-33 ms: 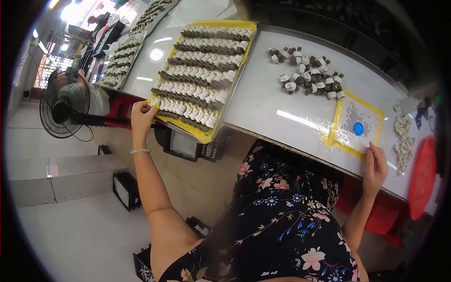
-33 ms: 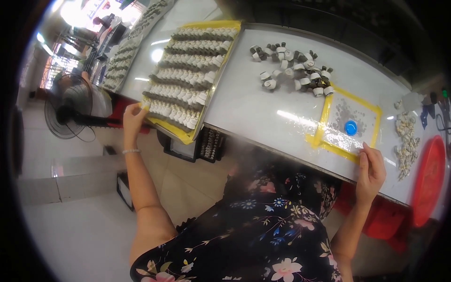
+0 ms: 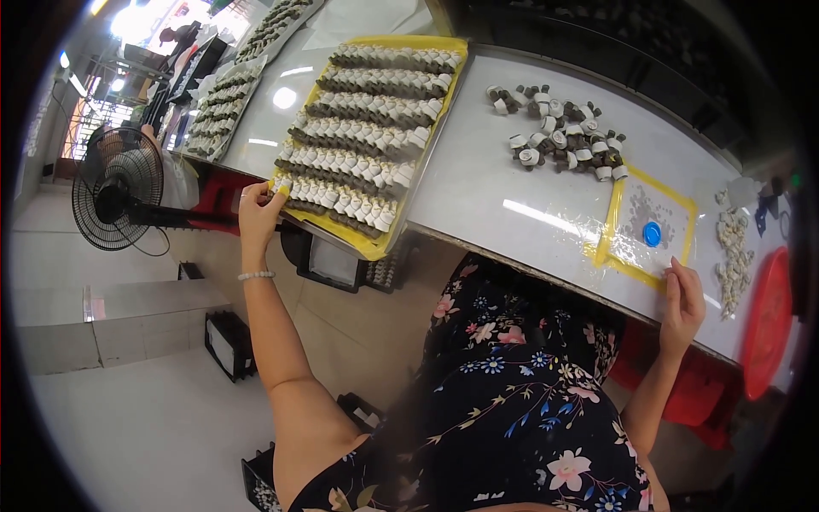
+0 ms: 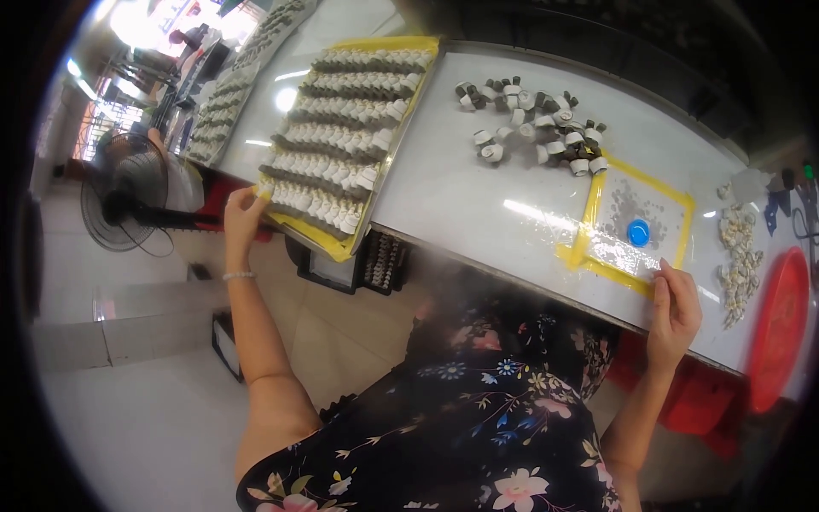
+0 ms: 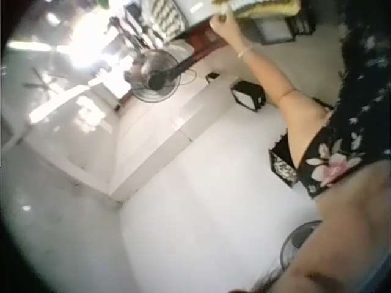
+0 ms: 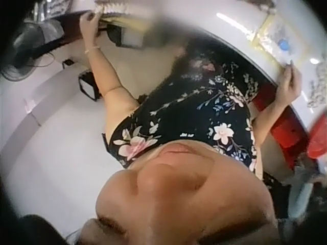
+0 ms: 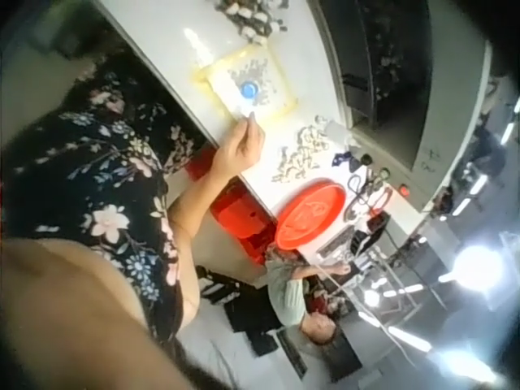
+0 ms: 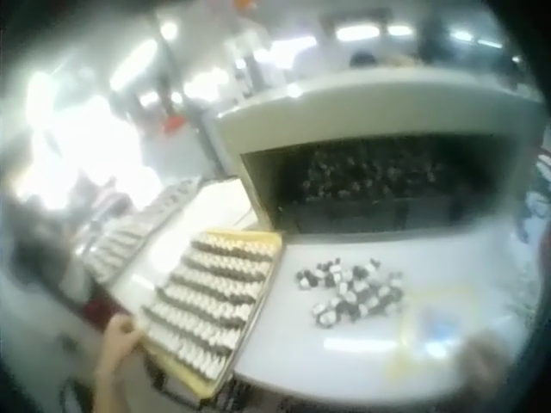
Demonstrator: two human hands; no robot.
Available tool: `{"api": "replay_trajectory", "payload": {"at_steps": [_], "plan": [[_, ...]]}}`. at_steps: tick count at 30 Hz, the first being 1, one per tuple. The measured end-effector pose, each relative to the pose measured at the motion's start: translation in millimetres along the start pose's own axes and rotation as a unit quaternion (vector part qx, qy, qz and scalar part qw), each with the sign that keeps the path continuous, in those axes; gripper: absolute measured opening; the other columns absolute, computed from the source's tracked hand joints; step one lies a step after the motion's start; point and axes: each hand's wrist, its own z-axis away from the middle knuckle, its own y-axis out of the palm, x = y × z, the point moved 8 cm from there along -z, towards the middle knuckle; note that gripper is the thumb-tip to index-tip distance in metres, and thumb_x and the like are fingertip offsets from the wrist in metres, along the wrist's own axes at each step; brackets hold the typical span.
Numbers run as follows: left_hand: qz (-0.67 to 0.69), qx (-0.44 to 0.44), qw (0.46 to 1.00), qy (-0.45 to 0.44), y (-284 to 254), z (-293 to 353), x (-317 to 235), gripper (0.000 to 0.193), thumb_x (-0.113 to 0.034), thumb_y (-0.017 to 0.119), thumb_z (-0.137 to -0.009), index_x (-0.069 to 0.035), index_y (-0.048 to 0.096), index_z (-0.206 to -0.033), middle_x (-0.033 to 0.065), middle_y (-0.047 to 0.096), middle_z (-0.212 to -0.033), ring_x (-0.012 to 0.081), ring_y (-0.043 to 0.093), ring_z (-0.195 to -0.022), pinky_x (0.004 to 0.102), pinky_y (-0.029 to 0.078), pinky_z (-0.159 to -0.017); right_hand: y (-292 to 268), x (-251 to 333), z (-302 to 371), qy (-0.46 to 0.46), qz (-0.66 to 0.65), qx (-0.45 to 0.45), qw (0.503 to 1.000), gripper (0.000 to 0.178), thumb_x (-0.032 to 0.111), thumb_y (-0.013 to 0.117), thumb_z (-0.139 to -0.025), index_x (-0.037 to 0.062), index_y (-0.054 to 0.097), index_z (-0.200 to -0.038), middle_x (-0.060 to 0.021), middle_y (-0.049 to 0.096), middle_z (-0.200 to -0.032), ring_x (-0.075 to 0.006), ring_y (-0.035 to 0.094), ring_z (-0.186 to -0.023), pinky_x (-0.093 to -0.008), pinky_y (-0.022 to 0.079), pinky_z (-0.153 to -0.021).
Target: The person assembles toy figures by applying adhesive to small white components with an adhesive applicator, then joining them to black plastic bases by hand.
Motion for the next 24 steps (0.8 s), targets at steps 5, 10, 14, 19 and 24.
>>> {"api": "replay_trajectory", "payload": {"at_steps": [5,10,14,19,24], "plan": [[-0.012,-0.021,0.999,0.042,-1.1,6.4,-4.5,0.032,-0.018,0.067,-0.073,0.004,0.061,-0.096,0.0128,0.058,-0.095,0.0216,0.055,-0.084,0.0309,0.045,-0.078,-0.2,-0.1,-0.1,-0.004,0.011,0.001,1.0,0.021,-0.001,0.054,-0.088,-0.0046,0.061,-0.108,-0.0084,0.058,-0.092,-0.0153,0.055,-0.086,-0.0239,0.043,-0.078],[-0.016,-0.028,0.999,0.007,-1.2,4.9,-1.2,0.034,-0.019,0.067,-0.073,0.004,0.061,-0.097,0.0152,0.06,-0.096,0.0246,0.058,-0.088,0.033,0.045,-0.079,1.1,0.1,-0.1,0.001,-0.004,0.0,1.0,0.021,-0.001,0.054,-0.089,-0.0051,0.061,-0.107,-0.0083,0.058,-0.093,-0.015,0.055,-0.086,-0.0235,0.043,-0.078],[-0.049,-0.015,0.998,-0.046,1.0,3.6,-8.9,0.039,-0.024,0.067,-0.072,0.004,0.061,-0.098,0.0162,0.064,-0.092,0.0257,0.061,-0.083,0.0348,0.047,-0.076,0.6,-1.2,0.2,0.005,-0.015,-0.001,1.0,0.021,-0.001,0.054,-0.089,-0.0051,0.061,-0.108,-0.0084,0.058,-0.093,-0.0147,0.055,-0.086,-0.0234,0.043,-0.078],[-0.079,0.021,0.994,-0.072,2.8,-2.3,-7.7,0.038,-0.024,0.064,-0.075,0.005,0.061,-0.099,0.0146,0.066,-0.087,0.0221,0.063,-0.078,0.0334,0.048,-0.072,0.3,-0.5,-1.4,-0.003,-0.004,0.006,1.0,0.021,-0.002,0.054,-0.089,-0.0056,0.061,-0.108,-0.0084,0.058,-0.093,-0.0144,0.055,-0.086,-0.0233,0.043,-0.078],[0.056,0.0,0.993,-0.106,0.6,1.1,-0.5,0.028,-0.018,0.058,-0.085,0.006,0.06,-0.1,0.0132,0.066,-0.086,0.0132,0.062,-0.078,0.0254,0.047,-0.07,0.3,2.5,-1.3,-0.002,-0.006,0.0,1.0,0.02,-0.002,0.054,-0.088,-0.0057,0.061,-0.107,-0.0088,0.058,-0.092,-0.0147,0.055,-0.085,-0.0232,0.043,-0.076]]}}
